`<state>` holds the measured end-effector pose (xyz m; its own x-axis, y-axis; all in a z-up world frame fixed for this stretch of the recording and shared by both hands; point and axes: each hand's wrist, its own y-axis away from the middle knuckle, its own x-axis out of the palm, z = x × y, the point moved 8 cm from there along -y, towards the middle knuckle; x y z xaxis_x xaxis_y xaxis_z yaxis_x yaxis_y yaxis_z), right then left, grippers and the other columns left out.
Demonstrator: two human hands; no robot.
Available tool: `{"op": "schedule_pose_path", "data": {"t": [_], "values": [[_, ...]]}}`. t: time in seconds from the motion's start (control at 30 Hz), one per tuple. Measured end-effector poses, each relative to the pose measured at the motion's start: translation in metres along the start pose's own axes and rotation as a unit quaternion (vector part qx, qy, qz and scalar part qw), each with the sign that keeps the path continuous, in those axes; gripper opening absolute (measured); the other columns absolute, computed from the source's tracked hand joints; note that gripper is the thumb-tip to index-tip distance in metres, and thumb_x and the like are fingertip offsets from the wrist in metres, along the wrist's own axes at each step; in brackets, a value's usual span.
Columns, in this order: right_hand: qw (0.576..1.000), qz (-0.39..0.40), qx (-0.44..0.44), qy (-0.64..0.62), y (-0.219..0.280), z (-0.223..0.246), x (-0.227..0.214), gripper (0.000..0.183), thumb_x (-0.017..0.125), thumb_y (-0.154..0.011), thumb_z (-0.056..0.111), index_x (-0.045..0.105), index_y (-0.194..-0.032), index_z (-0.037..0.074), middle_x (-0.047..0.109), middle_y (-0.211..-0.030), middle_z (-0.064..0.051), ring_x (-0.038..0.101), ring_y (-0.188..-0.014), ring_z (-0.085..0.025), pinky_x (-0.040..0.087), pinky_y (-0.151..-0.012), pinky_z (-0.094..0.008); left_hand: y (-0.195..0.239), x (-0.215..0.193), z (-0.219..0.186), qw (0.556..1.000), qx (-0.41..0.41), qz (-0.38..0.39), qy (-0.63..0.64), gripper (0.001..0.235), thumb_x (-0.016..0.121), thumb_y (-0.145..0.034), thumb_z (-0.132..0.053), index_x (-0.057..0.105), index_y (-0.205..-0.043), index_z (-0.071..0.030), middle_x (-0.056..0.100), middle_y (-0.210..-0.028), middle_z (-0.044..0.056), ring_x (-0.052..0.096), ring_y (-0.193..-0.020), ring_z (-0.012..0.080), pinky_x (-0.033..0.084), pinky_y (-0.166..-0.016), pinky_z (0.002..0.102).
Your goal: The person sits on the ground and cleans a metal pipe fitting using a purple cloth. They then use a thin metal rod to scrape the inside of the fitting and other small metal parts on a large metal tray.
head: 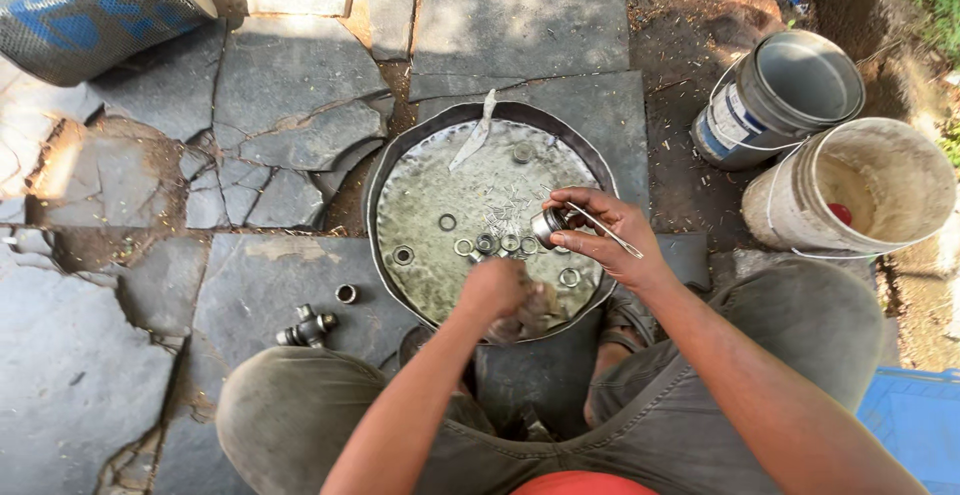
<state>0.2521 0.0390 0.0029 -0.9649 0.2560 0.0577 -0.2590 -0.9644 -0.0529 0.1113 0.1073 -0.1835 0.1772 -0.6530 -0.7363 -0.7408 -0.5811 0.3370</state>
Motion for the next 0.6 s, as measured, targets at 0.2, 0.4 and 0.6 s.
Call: {"op": "schedule_pose_path", "data": {"t": [0.2, 0.4, 0.6], "values": [[0.995, -0.01, 0.029, -0.096, 0.002, -0.031, 0.021, 0.05, 0.072, -0.088, -0.008, 0.061, -0.136, 0.001, 0.068, -0.128, -0.011, 0.066, -0.114, -0.017, 0.056, -0.097, -0.033, 0.039, -0.092, 0.041, 0.934, -0.076, -0.172, 0.303, 0.022, 0.078, -0.083, -0.017, 0.067, -0.089, 0.001, 0.068, -0.081, 0.017, 0.068, -0.075, 0.0275, 0.054, -0.071, 0.04], [0.987, 0.008, 0.065, -0.145, -0.002, -0.039, 0.029, 0.05, 0.069, -0.09, -0.007, 0.058, -0.138, 0.001, 0.066, -0.133, -0.013, 0.065, -0.117, -0.018, 0.057, -0.099, -0.036, 0.042, -0.113, 0.019, 0.893, -0.005, -0.243, 0.379, 0.011, 0.073, -0.085, -0.011, 0.073, -0.096, -0.006, 0.075, -0.087, 0.003, 0.07, -0.081, 0.0134, 0.055, -0.074, 0.03], [0.986, 0.029, 0.061, -0.15, -0.001, -0.035, 0.038, 0.049, 0.067, -0.092, -0.006, 0.057, -0.139, 0.0, 0.064, -0.136, -0.013, 0.06, -0.129, -0.019, 0.055, -0.104, -0.036, 0.033, -0.109, 0.008, 0.92, -0.061, -0.189, 0.338, 0.025, 0.067, -0.101, -0.029, 0.069, -0.091, -0.005, 0.064, -0.071, 0.003, 0.059, -0.067, 0.0127, 0.05, -0.064, 0.032]]}}
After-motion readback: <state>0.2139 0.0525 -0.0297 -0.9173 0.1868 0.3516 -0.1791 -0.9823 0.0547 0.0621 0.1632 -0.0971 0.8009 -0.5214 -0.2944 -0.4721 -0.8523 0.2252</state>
